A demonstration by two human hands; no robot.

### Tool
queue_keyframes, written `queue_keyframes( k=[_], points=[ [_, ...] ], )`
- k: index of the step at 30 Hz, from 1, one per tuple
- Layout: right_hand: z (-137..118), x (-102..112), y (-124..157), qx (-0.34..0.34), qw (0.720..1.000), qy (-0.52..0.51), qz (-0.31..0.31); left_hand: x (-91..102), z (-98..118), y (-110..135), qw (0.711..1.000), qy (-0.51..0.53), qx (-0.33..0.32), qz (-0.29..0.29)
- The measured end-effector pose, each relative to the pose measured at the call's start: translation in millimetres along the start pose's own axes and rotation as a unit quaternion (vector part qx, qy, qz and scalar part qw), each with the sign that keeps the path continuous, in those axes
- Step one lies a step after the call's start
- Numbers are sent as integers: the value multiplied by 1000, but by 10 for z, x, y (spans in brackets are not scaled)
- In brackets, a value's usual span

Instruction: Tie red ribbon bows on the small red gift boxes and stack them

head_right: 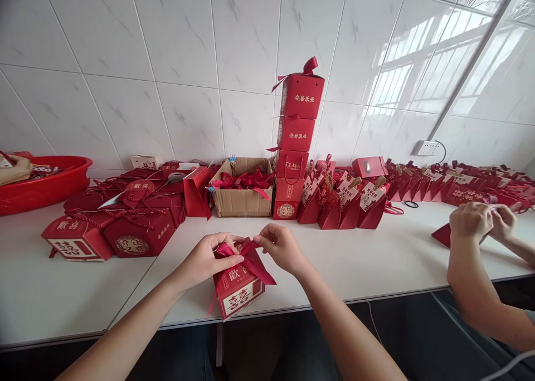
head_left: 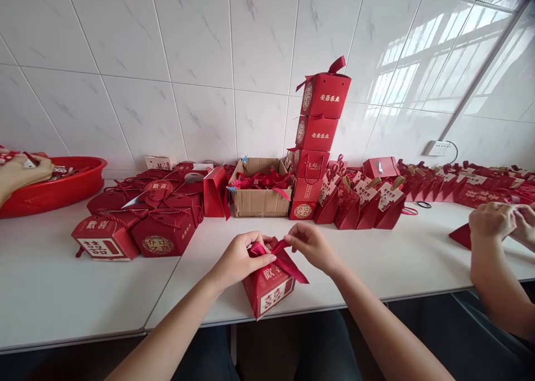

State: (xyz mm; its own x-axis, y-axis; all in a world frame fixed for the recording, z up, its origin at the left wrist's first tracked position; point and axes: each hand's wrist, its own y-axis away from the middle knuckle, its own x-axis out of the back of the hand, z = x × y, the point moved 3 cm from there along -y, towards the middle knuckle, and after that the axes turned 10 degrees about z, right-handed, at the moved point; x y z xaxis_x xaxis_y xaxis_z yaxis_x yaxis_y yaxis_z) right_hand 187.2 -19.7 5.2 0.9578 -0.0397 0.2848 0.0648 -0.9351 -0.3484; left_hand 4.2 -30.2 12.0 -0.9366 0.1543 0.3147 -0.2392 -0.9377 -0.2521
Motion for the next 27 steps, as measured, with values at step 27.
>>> queue_keyframes(
  k=[27],
  points=[
    [-497, -227, -6, 234, 938, 217, -137, 187, -46, 5, 998, -18, -53, 22]
  ],
)
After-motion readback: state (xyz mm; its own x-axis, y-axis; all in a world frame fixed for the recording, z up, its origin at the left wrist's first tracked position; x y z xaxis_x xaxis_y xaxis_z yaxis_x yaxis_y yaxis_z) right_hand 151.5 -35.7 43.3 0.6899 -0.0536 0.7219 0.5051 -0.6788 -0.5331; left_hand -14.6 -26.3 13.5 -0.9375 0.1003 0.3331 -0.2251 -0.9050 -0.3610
